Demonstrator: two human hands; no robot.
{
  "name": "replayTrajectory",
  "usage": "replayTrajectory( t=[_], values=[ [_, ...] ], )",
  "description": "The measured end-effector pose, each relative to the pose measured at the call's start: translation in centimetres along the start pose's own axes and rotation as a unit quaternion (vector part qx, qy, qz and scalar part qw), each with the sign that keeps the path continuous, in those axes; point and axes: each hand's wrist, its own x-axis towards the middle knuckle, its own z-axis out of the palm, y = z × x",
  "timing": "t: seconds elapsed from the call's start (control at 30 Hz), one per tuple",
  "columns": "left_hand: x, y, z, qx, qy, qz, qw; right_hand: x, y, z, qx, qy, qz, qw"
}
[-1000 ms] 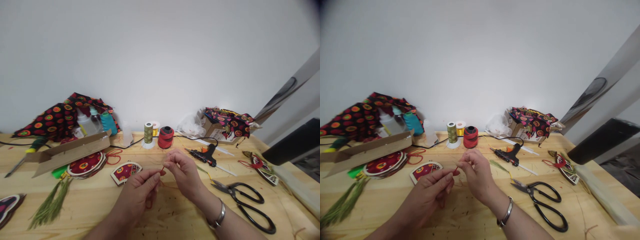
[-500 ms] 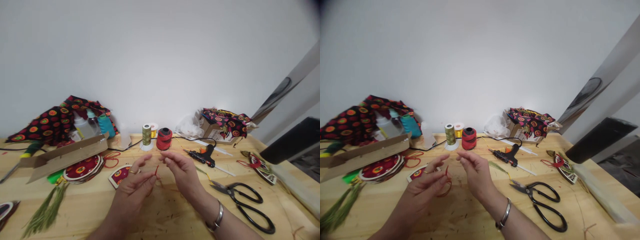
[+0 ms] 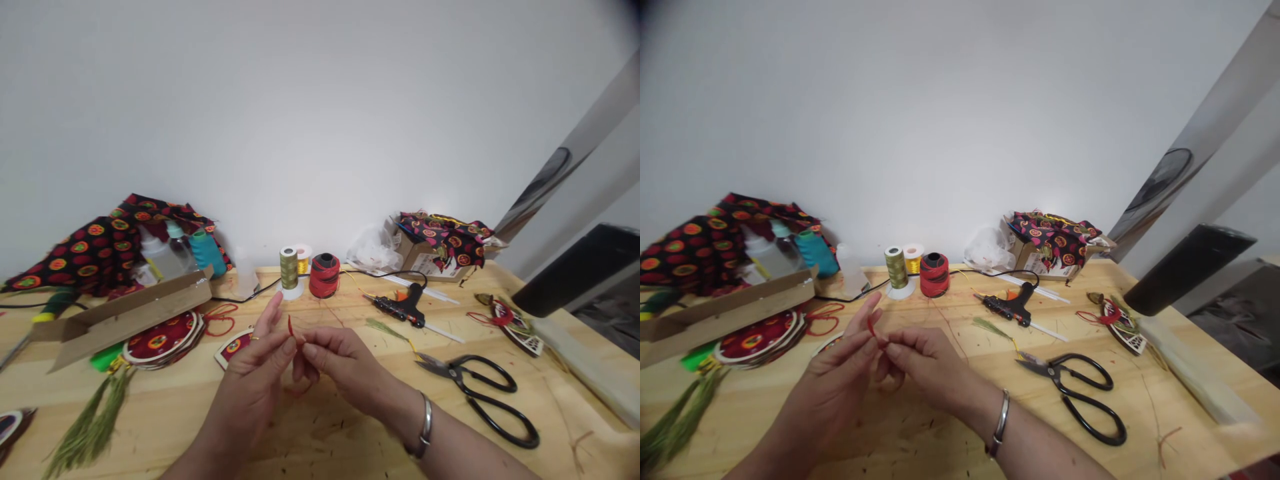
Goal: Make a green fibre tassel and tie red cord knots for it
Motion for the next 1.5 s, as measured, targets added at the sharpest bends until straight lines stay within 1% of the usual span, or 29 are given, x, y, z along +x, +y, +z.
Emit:
replayTrajectory(
  t=[0.1, 0.17, 0.33, 0.43, 0.57, 0.63, 0.73, 0.87, 0.97, 1.1, 1.2, 1.27, 1.33, 1.43, 1.5],
  values=[
    [0.3, 0.1, 0.0, -0.023, -0.033, -0.026, 0.999, 0.0, 0.1, -0.3, -0.047, 0.039, 0.021, 0.998],
    [0.4, 0.3, -0.1, -0.052, -0.039, -0.038, 0.997, 0.0, 0.0, -0.4, -0.075, 0.060, 0.025, 0.995],
    [0.9, 1.0, -0.4, -0.135, -0.044, -0.068, 0.987, 0.1, -0.5, -0.7, -0.098, 0.082, 0.037, 0.991],
    [1.3, 1.4, -0.6, -0.177, -0.046, -0.063, 0.981, 0.3, -0.5, -1.2, -0.122, 0.098, 0.044, 0.987],
    [1.8, 1.8, -1.1, -0.214, -0.018, -0.050, 0.975, 0.5, -0.3, -2.0, -0.128, 0.118, 0.045, 0.984],
    [1.9, 1.9, -1.4, -0.223, -0.017, -0.052, 0.973, 0.6, -0.3, -2.2, -0.125, 0.130, 0.051, 0.982],
    [2.0, 2.0, -1.6, -0.230, -0.032, -0.050, 0.971, 0.7, -0.5, -2.5, -0.122, 0.145, 0.057, 0.980],
    [1.7, 2.3, -1.4, -0.236, -0.056, -0.036, 0.970, 0.8, -0.7, -2.6, -0.121, 0.158, 0.062, 0.978],
    [1.5, 2.5, -1.1, -0.232, -0.066, -0.048, 0.969, 0.9, -0.8, -2.6, -0.127, 0.158, 0.067, 0.977],
    [1.2, 2.6, -1.0, -0.204, -0.071, -0.059, 0.975, 0.9, -0.7, -2.6, -0.162, 0.148, 0.066, 0.973],
    [1.1, 2.3, -0.9, -0.159, -0.074, -0.066, 0.982, 0.8, -0.6, -2.6, -0.212, 0.140, 0.069, 0.965],
    [0.9, 2.1, -1.0, -0.095, -0.080, -0.083, 0.989, 0.7, -0.6, -2.5, -0.255, 0.132, 0.059, 0.956],
    [0.8, 1.7, -1.1, 0.000, -0.087, -0.087, 0.992, 0.5, -0.6, -2.4, -0.302, 0.119, 0.033, 0.945],
    [0.4, 1.5, -1.0, 0.144, -0.092, -0.060, 0.983, 0.2, -0.7, -2.1, -0.372, 0.100, -0.010, 0.923],
    [0.2, 1.4, -0.8, 0.205, -0.101, -0.031, 0.973, 0.1, -0.8, -1.9, -0.419, 0.087, -0.028, 0.904]
  ],
)
